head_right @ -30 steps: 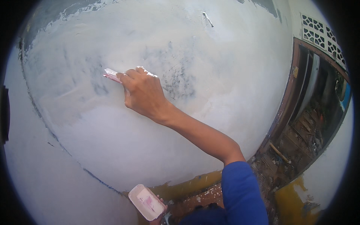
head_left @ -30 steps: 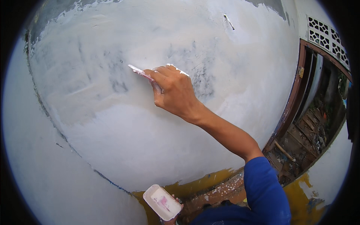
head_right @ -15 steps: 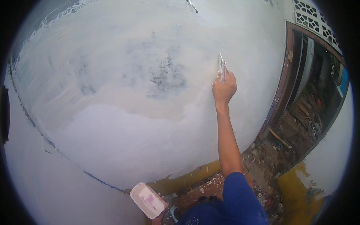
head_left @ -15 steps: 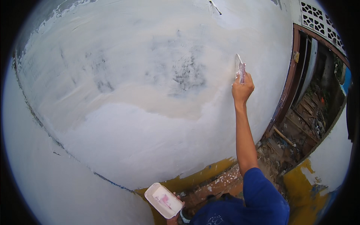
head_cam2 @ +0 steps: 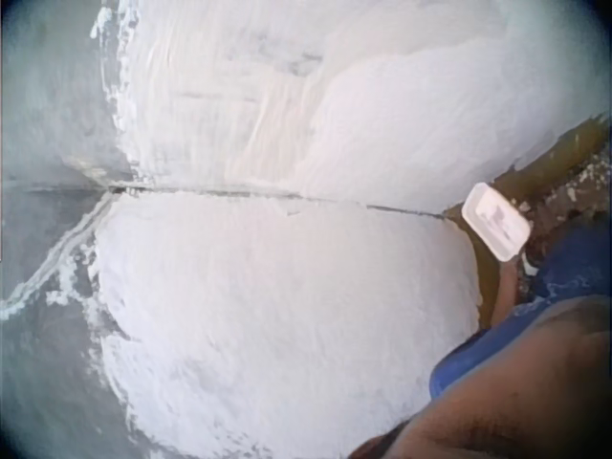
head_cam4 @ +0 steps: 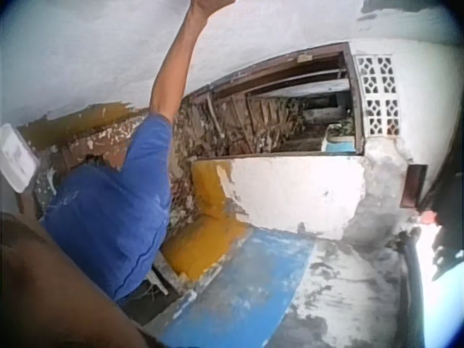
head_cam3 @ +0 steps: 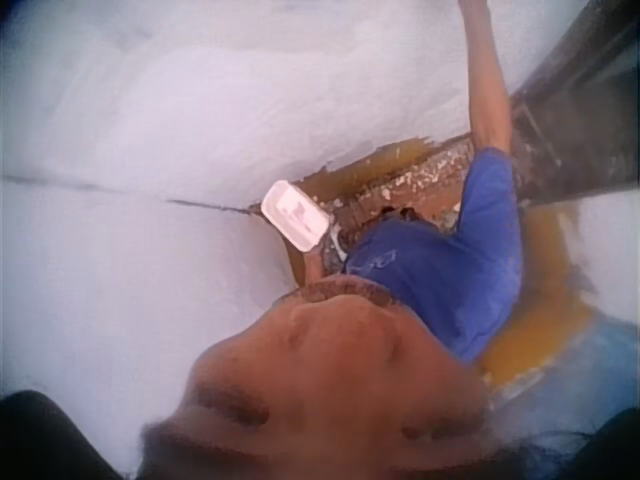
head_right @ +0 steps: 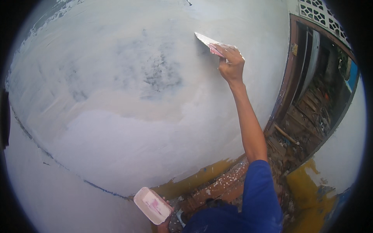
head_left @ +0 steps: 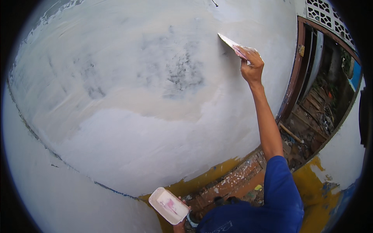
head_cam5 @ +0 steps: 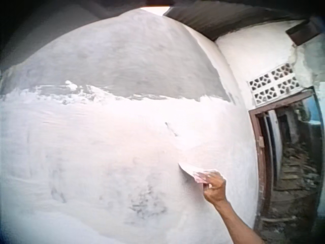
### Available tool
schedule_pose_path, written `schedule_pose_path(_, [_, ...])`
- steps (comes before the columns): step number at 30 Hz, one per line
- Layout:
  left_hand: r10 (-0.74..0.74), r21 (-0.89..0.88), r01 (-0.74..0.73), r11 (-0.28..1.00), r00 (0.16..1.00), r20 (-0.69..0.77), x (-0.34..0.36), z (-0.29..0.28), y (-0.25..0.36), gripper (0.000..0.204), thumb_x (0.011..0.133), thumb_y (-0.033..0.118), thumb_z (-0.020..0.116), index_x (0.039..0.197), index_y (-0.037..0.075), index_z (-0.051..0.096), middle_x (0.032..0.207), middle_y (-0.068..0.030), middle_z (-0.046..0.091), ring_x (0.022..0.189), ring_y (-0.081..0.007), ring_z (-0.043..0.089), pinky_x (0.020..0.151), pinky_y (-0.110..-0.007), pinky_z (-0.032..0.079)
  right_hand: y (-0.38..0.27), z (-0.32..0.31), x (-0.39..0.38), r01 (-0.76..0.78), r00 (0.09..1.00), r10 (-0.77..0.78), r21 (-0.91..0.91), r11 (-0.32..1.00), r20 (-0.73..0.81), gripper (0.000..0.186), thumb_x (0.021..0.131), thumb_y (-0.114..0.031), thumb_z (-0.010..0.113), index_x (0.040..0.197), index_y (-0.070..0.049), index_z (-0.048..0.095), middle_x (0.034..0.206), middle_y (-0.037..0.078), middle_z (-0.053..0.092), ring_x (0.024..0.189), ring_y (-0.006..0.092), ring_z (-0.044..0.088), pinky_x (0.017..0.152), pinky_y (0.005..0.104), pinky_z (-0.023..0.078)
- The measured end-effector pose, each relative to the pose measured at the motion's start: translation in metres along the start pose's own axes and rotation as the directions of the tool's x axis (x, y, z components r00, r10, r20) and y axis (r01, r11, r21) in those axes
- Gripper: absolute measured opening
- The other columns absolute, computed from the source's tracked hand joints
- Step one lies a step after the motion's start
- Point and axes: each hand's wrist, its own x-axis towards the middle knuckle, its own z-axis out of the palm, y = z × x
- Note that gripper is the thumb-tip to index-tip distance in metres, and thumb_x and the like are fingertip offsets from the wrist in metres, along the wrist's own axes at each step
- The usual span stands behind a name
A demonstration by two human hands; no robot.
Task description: The person patches a wall by applying white putty from a small container onto the surface using a scraper, spreading it over various sections of the wall.
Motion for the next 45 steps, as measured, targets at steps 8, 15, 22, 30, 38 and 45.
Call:
schedule_pose_path(8, [-0.025,0.078,0.020,0.997,0.998,0.064,0.012,0.003,-0.002,0.065,0.096,0.064,0.035,0.147,0.024,0.039,0.148,-0.0125,0.044,0.129,-0.0405,0.046,0.097,-0.074,0.033,-0.065,-0.030,-0.144,0.008,0.922,-0.052,0.115,0.993,0.384,0.058,0.056,0.009,0.055,0.105,-0.015,0.076,0.100,0.003,0.074,0.095,0.0233,0.068,0.084,0.0364,0.052])
schedule_pose_path(15, [-0.030,0.039,0.029,0.999,0.999,0.025,0.022,0.010,-0.011,0.059,0.096,0.058,0.044,0.143,0.022,0.046,0.143,-0.0149,0.051,0.126,-0.0424,0.050,0.098,-0.075,0.034,-0.036,-0.011,-0.084,-0.076,0.997,0.076,0.061,0.995,0.015,0.053,0.062,0.017,0.056,0.106,-0.007,0.074,0.101,0.009,0.073,0.095,0.0304,0.066,0.084,0.0376,0.052])
schedule_pose_path(22, [-0.072,0.069,0.072,0.995,0.997,0.000,0.027,0.017,-0.028,0.059,0.096,0.059,0.043,0.142,0.022,0.048,0.141,-0.0145,0.052,0.123,-0.0425,0.052,0.096,-0.075,0.036,-0.085,-0.027,-0.207,-0.050,0.895,-0.019,0.143,0.988,0.445,0.063,0.056,0.006,0.058,0.113,-0.017,0.073,0.106,0.001,0.072,0.098,0.0228,0.066,0.084,0.0368,0.051])
schedule_pose_path(30, [-0.072,0.084,0.069,0.994,0.997,0.026,0.039,0.026,-0.034,0.062,0.095,0.058,0.045,0.142,0.019,0.047,0.141,-0.0148,0.052,0.125,-0.0423,0.051,0.097,-0.076,0.034,-0.066,-0.002,-0.170,-0.239,0.964,0.237,0.000,0.971,0.120,0.063,0.063,0.013,0.054,0.120,-0.007,0.068,0.122,0.013,0.064,0.113,0.0338,0.056,0.094,0.0418,0.046])
schedule_pose_path(38, [-0.107,0.138,0.094,0.986,0.990,0.089,0.047,0.025,-0.033,0.064,0.095,0.060,0.045,0.144,0.019,0.044,0.144,-0.0152,0.048,0.127,-0.0431,0.048,0.097,-0.075,0.036,-0.086,-0.032,-0.242,-0.353,0.916,0.325,0.089,0.931,0.234,0.053,0.068,0.014,0.054,0.116,-0.001,0.068,0.112,0.014,0.068,0.102,0.0326,0.062,0.091,0.0408,0.048])
schedule_pose_path(45, [-0.103,0.101,0.098,0.990,0.994,0.041,0.040,0.019,-0.035,0.061,0.096,0.057,0.046,0.144,0.020,0.045,0.145,-0.0141,0.048,0.127,-0.0428,0.048,0.099,-0.074,0.034,0.005,-0.023,-0.137,-0.491,0.870,0.489,-0.030,0.870,-0.058,0.038,0.080,0.007,0.061,0.116,-0.003,0.066,0.104,0.013,0.069,0.091,0.0310,0.063,0.081,0.0392,0.050])
